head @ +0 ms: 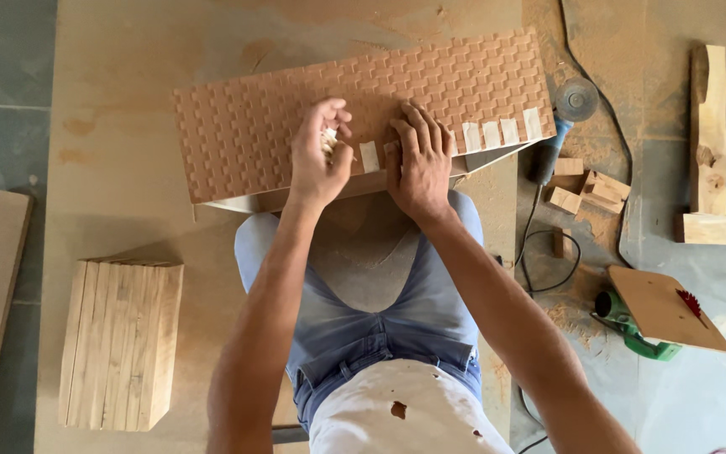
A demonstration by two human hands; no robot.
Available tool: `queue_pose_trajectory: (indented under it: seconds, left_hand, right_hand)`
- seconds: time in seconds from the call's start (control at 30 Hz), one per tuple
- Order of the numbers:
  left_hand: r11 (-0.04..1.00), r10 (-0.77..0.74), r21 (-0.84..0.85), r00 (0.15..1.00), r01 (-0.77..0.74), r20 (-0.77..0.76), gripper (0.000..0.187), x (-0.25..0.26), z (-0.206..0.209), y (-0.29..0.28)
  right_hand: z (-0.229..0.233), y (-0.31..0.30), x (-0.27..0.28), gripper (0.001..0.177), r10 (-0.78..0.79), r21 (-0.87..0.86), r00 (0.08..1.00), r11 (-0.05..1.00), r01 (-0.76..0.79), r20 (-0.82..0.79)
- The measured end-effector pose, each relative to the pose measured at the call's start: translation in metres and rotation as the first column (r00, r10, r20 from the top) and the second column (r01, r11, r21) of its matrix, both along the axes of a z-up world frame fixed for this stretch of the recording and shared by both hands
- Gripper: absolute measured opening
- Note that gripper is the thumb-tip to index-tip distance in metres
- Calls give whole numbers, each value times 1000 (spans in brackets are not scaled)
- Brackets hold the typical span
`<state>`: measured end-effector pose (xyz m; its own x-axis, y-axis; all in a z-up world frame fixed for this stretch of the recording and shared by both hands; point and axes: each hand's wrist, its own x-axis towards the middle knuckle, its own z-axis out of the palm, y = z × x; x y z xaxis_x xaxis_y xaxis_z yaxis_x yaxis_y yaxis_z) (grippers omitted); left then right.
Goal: The person sits on the floor and sands the edges of a wooden box with a textured top using a sanding block. They then flip the box and use an angle grinder to sand the interior edges.
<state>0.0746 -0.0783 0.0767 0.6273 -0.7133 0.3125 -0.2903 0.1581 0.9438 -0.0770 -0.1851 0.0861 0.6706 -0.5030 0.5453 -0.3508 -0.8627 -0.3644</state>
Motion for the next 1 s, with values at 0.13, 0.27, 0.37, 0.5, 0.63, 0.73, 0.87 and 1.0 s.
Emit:
queue_pose_trajectory:
  seconds: [0.13,0.27,0.37,0.5,0.63,0.73,0.87,1.0]
  left_hand:
    - [968,-71,-246,900,-41,-430,44,-9,-4,14]
    - [941,-154,-325,737,-95,-659,34,-54,-16,53]
    - [960,-147,-263,623,-98,-769,33,-73,-33,71]
    - [957,-155,-260,526,-131,-836,28,-77,-59,82]
    - [969,-148,-232,550,-86,-822,24,-72,-65,85]
    - [984,-47,-133,557,-115,-829,18,-70,-61,74]
    - [991,41,-40,590,-124,-806,24,-69,-47,58]
    - [990,123,48,622,-136,-773,31,-66,-41,50]
  right_hand:
    - [14,-4,2,35,108,105,994,989,-108,7]
    - [18,-12,12,29,305,111,951,945,-308,46]
    - [9,-13,26,16,342,87,939,935,-344,34]
    - [-9,-21,24,11,369,155,925,913,-378,85]
    - [-4,-38,19,23,318,457,909,789,-411,269]
    - [20,-38,9,26,406,211,907,882,-421,112]
    - [37,-25,13,21,417,2,909,909,-417,-5]
    - [36,-18,7,15,435,80,900,898,-433,-14]
